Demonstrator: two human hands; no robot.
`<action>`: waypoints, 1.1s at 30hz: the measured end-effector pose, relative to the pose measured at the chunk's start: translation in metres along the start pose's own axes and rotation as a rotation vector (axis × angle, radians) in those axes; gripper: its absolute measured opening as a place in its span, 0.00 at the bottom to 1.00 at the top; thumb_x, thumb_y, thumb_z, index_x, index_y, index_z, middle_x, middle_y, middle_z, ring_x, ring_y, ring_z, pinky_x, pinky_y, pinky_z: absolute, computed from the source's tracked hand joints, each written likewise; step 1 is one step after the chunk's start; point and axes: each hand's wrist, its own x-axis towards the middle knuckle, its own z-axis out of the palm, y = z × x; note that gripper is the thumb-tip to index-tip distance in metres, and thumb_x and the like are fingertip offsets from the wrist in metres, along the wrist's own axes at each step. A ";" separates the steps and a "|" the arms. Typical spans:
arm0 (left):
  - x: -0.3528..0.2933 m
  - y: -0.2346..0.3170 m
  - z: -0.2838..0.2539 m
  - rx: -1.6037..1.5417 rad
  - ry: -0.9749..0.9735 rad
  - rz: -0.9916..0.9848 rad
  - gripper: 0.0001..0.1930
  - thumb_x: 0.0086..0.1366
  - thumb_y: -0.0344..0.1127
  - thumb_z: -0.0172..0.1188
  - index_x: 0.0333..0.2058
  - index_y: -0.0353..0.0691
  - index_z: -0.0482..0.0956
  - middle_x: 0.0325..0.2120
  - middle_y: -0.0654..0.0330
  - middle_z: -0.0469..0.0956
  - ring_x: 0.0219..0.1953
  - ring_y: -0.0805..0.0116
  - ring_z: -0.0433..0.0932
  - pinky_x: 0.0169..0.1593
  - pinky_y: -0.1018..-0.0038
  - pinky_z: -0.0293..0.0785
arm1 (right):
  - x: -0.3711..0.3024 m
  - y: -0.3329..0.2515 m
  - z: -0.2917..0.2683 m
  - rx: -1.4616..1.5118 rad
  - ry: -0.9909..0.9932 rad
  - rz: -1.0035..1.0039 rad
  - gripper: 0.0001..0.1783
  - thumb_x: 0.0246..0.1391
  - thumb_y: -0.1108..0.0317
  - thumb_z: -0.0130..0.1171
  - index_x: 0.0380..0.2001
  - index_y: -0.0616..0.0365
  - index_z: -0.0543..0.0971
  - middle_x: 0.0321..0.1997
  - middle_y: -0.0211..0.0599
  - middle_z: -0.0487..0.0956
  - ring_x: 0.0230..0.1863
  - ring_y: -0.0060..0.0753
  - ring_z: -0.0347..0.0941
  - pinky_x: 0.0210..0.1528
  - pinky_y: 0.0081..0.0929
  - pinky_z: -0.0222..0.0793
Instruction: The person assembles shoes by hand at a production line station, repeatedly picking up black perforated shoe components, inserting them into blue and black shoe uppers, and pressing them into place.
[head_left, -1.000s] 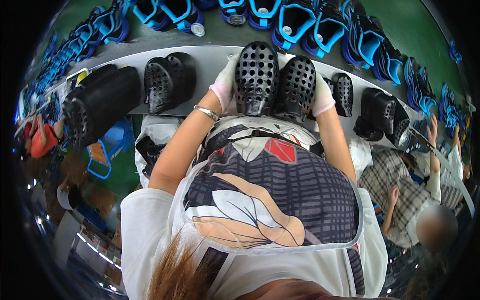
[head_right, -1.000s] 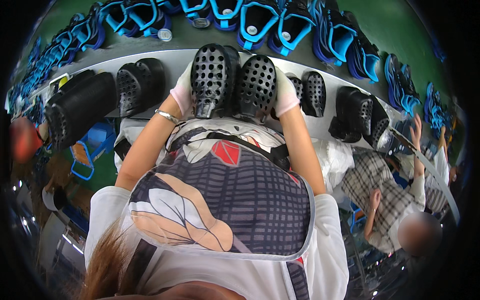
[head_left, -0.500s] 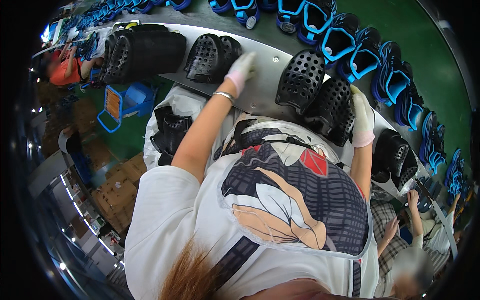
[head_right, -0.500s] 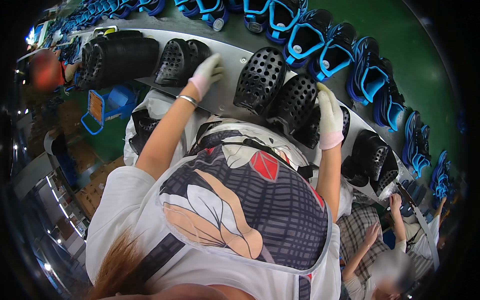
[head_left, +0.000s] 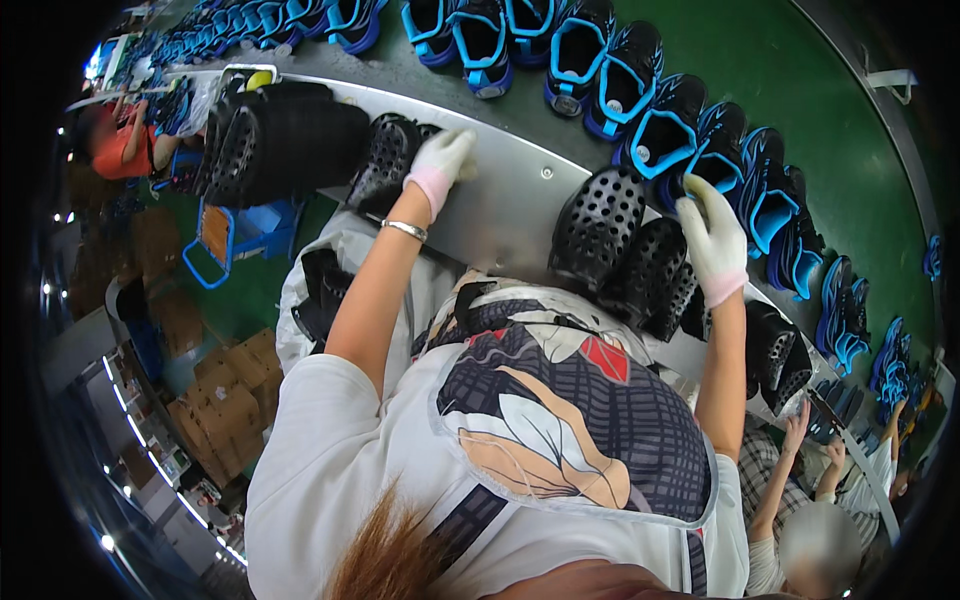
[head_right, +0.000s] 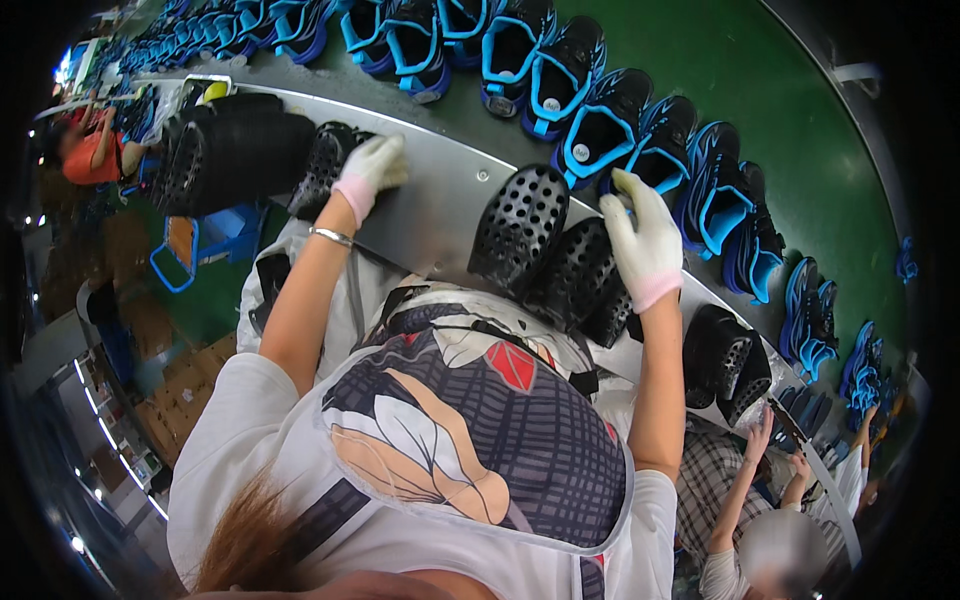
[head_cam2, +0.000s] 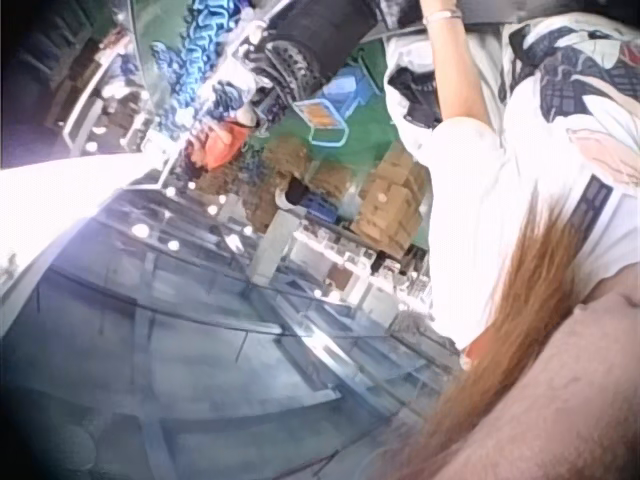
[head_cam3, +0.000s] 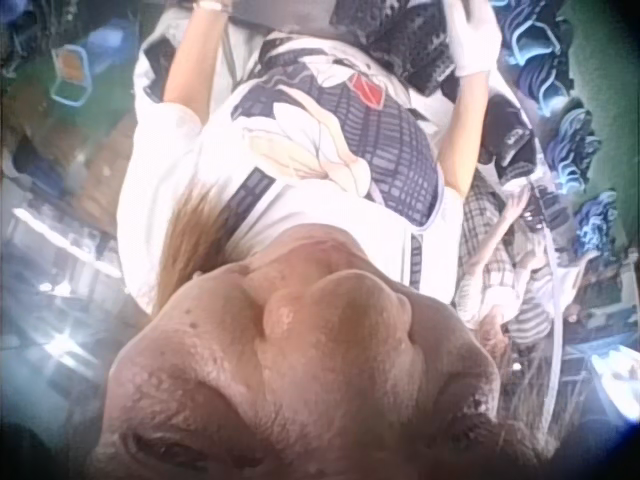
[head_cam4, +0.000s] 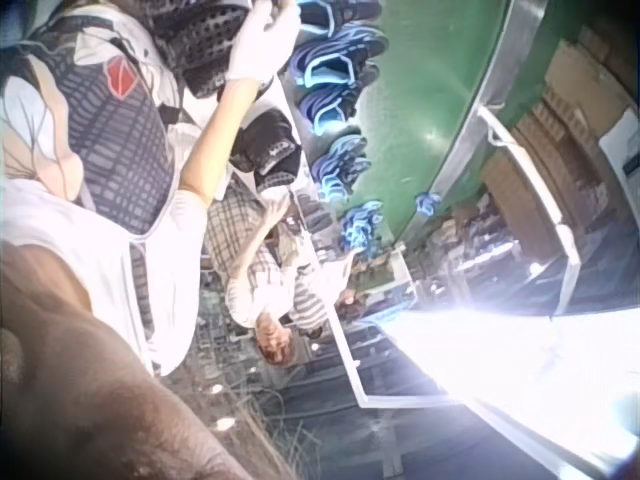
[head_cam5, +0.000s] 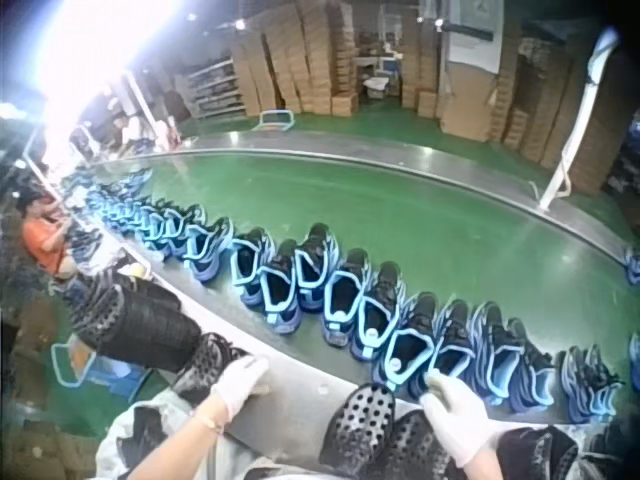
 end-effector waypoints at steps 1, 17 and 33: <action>0.014 0.010 -0.003 0.126 0.005 0.171 0.30 0.61 0.55 0.59 0.52 0.35 0.75 0.48 0.50 0.77 0.49 0.54 0.76 0.55 0.65 0.70 | 0.015 -0.007 0.001 -0.015 -0.047 -0.022 0.21 0.56 0.62 0.56 0.51 0.61 0.75 0.48 0.47 0.78 0.46 0.39 0.78 0.51 0.30 0.70; 0.165 0.124 -0.003 1.207 0.214 0.372 0.18 0.57 0.45 0.53 0.37 0.40 0.83 0.39 0.49 0.81 0.45 0.49 0.79 0.49 0.60 0.75 | 0.187 -0.050 0.113 -0.713 -0.620 -0.086 0.29 0.57 0.47 0.55 0.60 0.43 0.70 0.57 0.37 0.70 0.55 0.46 0.71 0.58 0.39 0.67; 0.121 0.115 0.099 0.982 -0.244 0.750 0.31 0.59 0.57 0.57 0.43 0.28 0.74 0.46 0.39 0.75 0.51 0.41 0.72 0.56 0.59 0.68 | 0.144 0.097 -0.057 -0.862 -0.262 -0.096 0.27 0.53 0.46 0.59 0.52 0.48 0.74 0.56 0.37 0.73 0.55 0.49 0.69 0.57 0.38 0.67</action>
